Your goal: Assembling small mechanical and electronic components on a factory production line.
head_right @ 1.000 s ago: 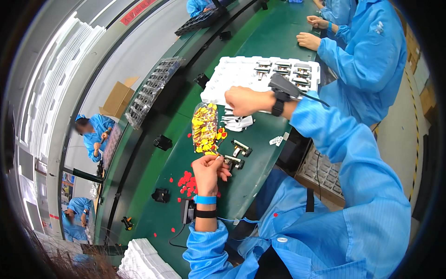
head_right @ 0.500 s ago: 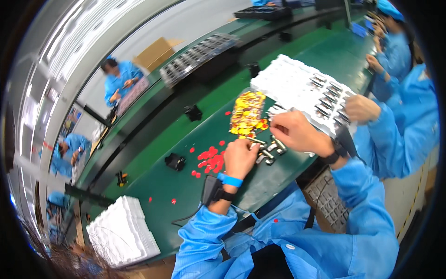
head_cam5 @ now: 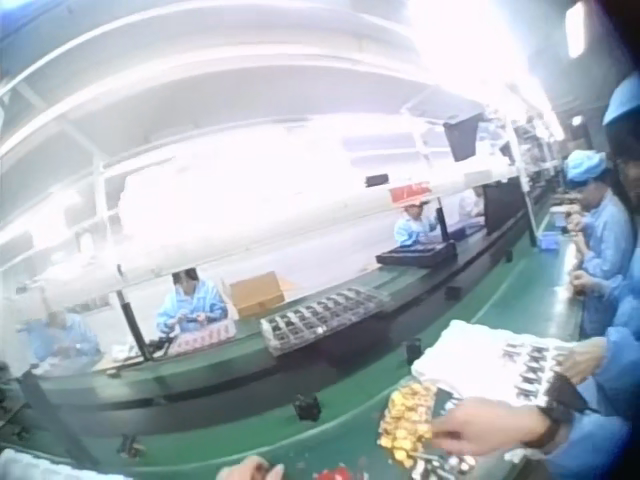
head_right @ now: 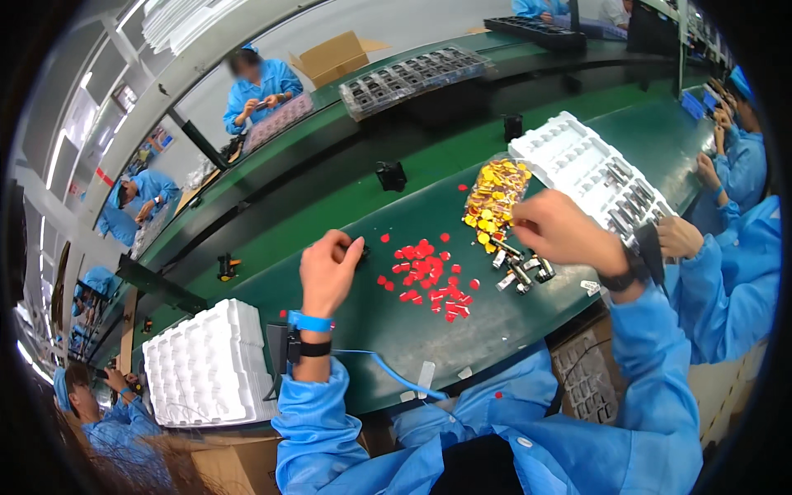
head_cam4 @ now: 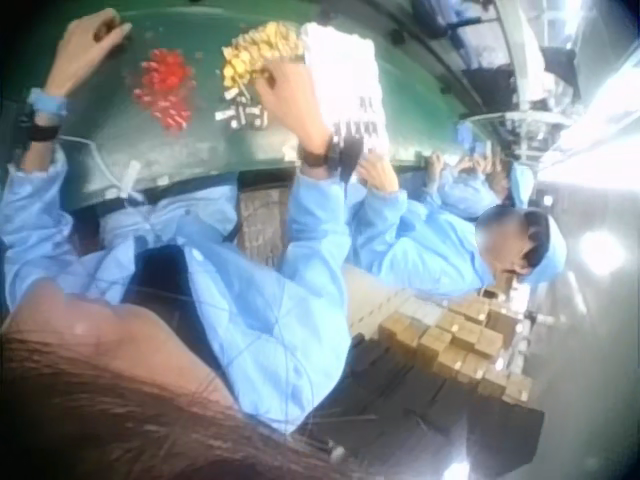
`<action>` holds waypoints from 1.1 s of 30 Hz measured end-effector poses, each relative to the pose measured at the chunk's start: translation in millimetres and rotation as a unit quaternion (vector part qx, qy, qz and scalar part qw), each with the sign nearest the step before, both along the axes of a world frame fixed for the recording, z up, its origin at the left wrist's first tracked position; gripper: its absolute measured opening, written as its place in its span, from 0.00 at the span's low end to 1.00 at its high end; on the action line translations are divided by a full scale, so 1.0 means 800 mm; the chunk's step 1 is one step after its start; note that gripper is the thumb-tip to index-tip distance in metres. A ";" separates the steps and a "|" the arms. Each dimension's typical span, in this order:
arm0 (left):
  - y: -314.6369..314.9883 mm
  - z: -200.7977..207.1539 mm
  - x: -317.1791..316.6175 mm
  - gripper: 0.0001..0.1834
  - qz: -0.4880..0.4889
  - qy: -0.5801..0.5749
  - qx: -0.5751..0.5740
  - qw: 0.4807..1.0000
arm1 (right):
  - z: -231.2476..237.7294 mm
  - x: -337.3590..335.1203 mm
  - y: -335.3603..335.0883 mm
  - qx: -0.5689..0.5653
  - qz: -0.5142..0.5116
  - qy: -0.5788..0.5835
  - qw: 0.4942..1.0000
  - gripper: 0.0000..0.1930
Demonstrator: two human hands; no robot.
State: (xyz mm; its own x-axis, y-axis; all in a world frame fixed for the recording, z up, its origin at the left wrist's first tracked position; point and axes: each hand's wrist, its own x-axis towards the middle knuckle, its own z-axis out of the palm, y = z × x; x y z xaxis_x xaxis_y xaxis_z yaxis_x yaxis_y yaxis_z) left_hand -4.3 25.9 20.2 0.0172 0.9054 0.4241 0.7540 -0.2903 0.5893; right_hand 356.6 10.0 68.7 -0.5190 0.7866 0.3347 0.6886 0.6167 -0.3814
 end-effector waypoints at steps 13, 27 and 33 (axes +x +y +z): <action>0.017 -0.060 -0.050 0.08 0.071 0.187 -0.049 0.979 | -0.093 -0.093 0.120 0.023 -0.030 -0.238 0.971 0.09; -0.009 -0.049 0.014 0.03 0.000 0.028 0.189 0.982 | -0.086 -0.046 0.124 -0.223 -0.073 0.194 0.953 0.02; -0.015 -0.059 0.035 0.03 -0.068 0.019 0.145 0.987 | -0.109 -0.070 0.114 -0.024 -0.060 -0.090 0.994 0.12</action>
State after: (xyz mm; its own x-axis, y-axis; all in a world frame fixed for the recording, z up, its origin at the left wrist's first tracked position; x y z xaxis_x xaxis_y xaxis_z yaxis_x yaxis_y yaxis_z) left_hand 23.7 13.6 -27.0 0.1519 0.7340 0.6620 0.7166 -0.5431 0.4376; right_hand 300.8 100.9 -18.2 -0.4681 0.8592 0.2067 0.8158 0.5100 -0.2727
